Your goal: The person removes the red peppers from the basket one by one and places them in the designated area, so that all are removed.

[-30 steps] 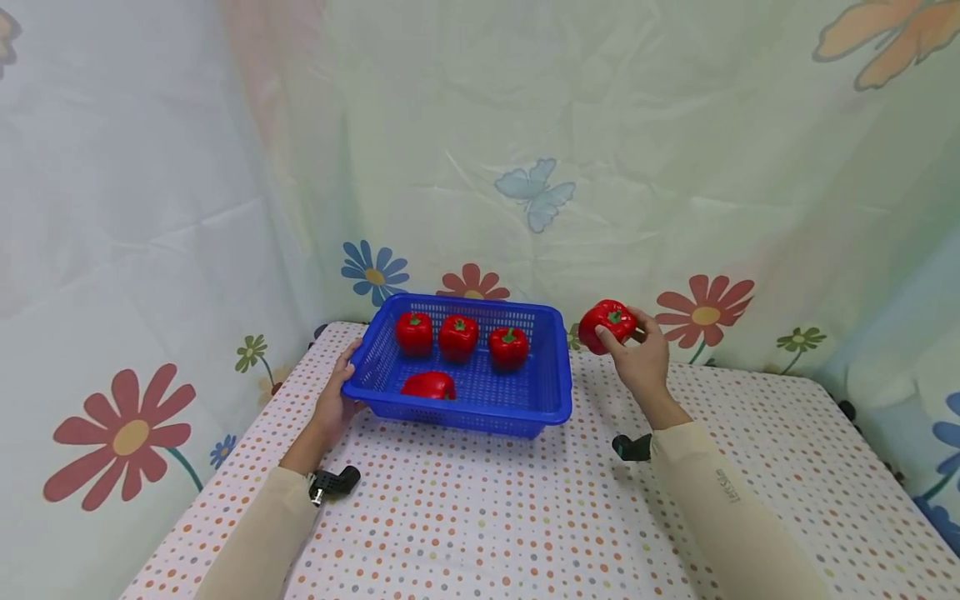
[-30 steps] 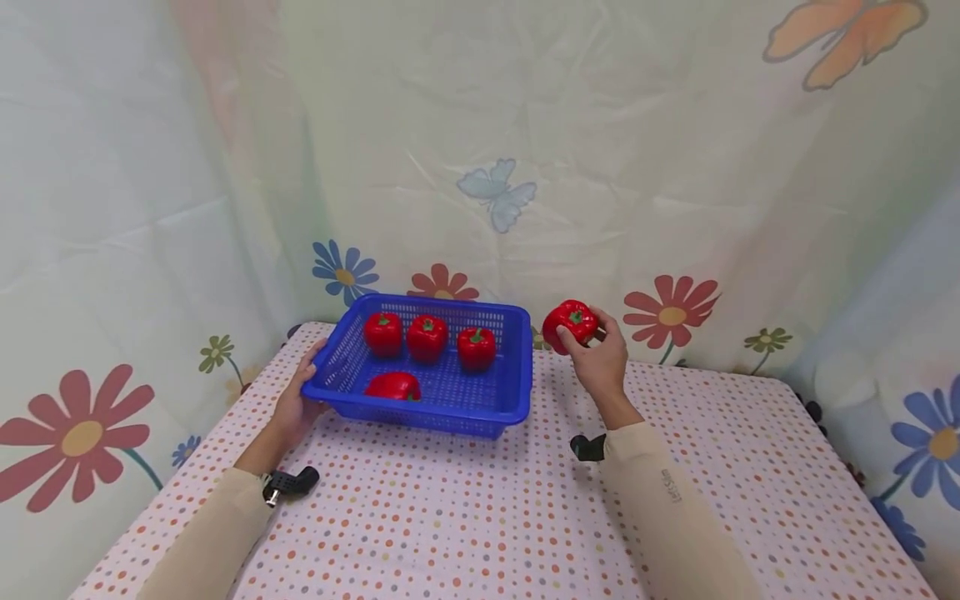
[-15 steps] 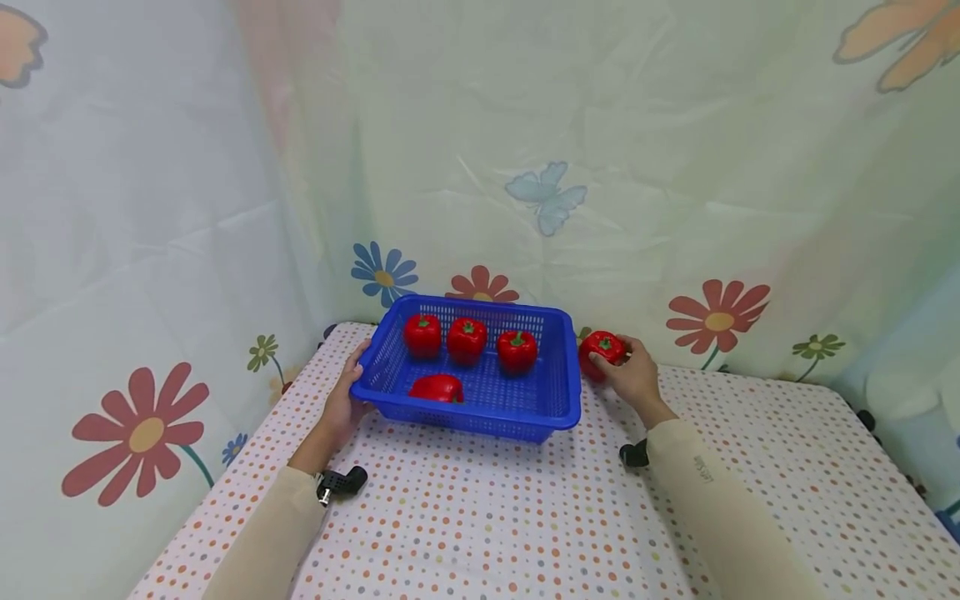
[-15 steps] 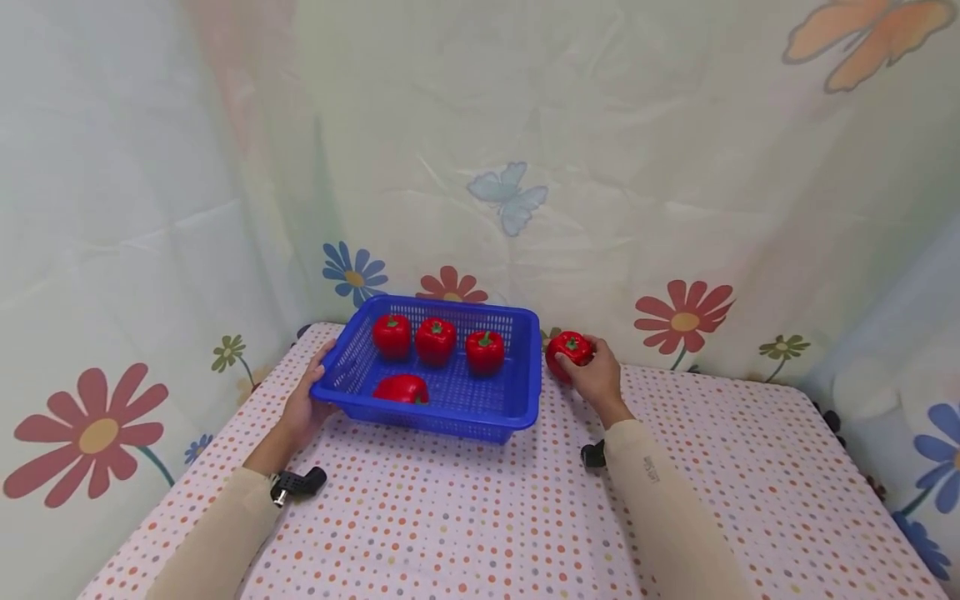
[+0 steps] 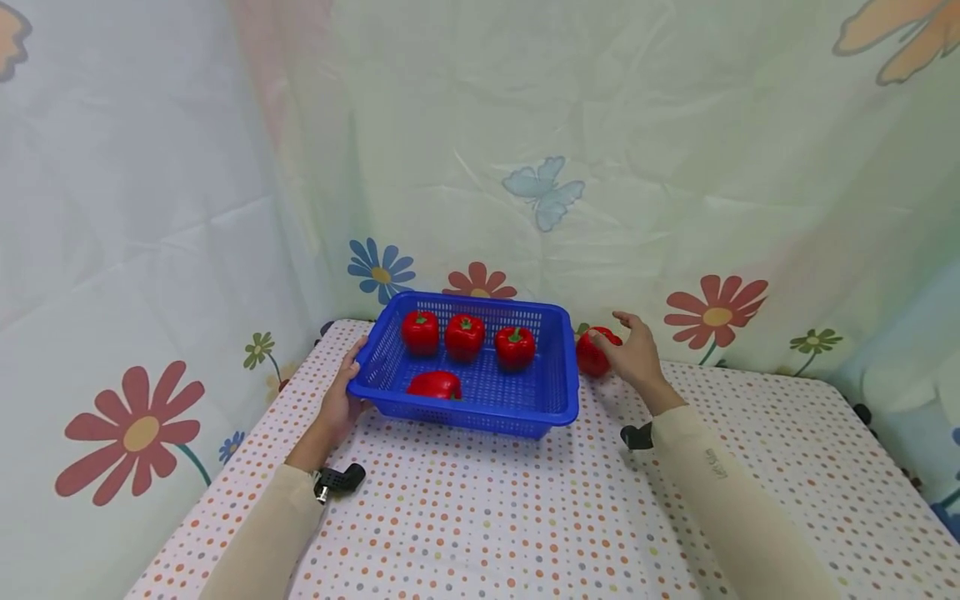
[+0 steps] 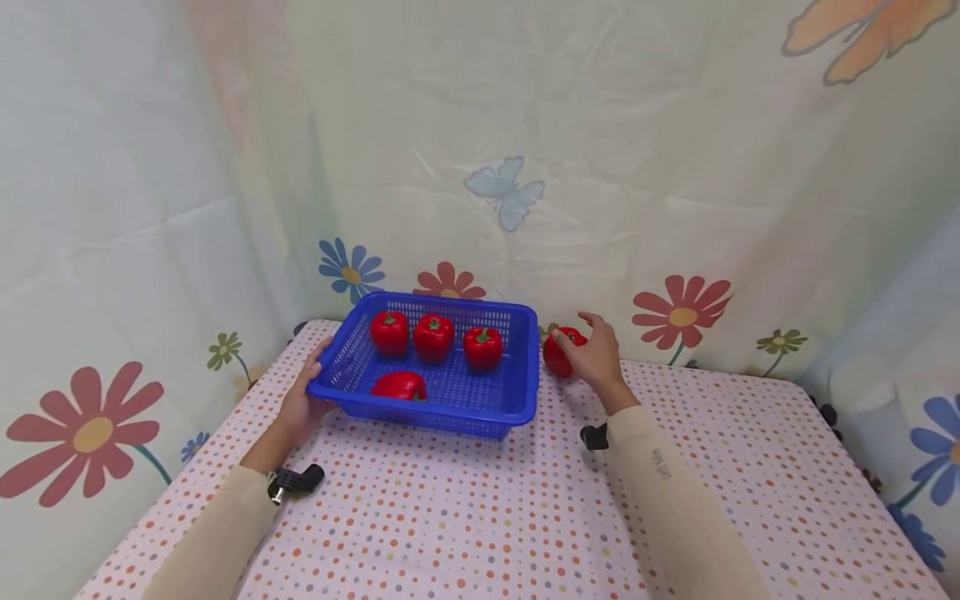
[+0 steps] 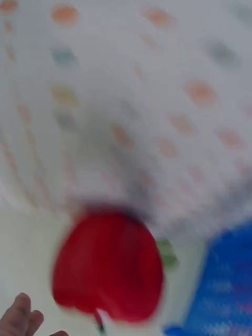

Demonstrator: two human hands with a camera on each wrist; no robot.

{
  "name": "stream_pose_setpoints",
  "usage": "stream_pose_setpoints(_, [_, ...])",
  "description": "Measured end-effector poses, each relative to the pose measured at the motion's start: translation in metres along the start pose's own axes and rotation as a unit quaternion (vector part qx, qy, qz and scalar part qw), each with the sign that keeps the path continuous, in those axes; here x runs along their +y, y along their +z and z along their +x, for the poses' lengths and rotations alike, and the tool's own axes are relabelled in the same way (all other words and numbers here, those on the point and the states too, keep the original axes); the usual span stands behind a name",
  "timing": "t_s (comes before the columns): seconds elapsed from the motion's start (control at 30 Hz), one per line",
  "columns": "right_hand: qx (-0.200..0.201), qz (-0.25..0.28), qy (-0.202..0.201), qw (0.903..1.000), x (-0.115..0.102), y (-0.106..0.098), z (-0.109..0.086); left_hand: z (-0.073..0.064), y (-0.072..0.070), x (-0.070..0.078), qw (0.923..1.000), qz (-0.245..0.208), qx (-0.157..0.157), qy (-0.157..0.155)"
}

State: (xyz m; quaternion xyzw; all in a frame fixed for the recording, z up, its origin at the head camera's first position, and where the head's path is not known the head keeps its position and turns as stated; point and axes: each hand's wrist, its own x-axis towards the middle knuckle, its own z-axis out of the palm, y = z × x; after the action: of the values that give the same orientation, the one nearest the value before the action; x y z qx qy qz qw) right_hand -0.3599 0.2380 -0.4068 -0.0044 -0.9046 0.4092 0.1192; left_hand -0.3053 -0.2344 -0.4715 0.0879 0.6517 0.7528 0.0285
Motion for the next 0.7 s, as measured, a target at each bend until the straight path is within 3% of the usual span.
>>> stream_pose_setpoints(0.13, [-0.017, 0.042, -0.056, 0.9974, -0.039, -0.004, 0.001, 0.001, -0.003, 0.003, 1.0000, 0.004, 0.001, 0.002])
stream_pose_setpoints(0.27, [-0.084, 0.076, -0.072, 0.9909, -0.076, 0.001, 0.001, 0.001, -0.004, 0.005, 1.0000, 0.002, 0.001, -0.001])
stream_pose_setpoints(0.47, [-0.237, 0.093, 0.016, 0.9669, -0.108, 0.020, 0.010, 0.002, -0.002, 0.001, 1.0000, -0.004, -0.001, 0.005])
stream_pose_setpoints(0.53, [-0.249, 0.080, 0.041, 0.9643, -0.109, 0.030, 0.015, 0.003, -0.002, -0.001, 0.9999, -0.008, -0.003, 0.007])
stream_pose_setpoints(0.7, [-0.220, 0.056, 0.071, 0.9713, -0.099, 0.058, 0.024, 0.002, -0.002, -0.003, 1.0000, -0.008, -0.003, 0.004])
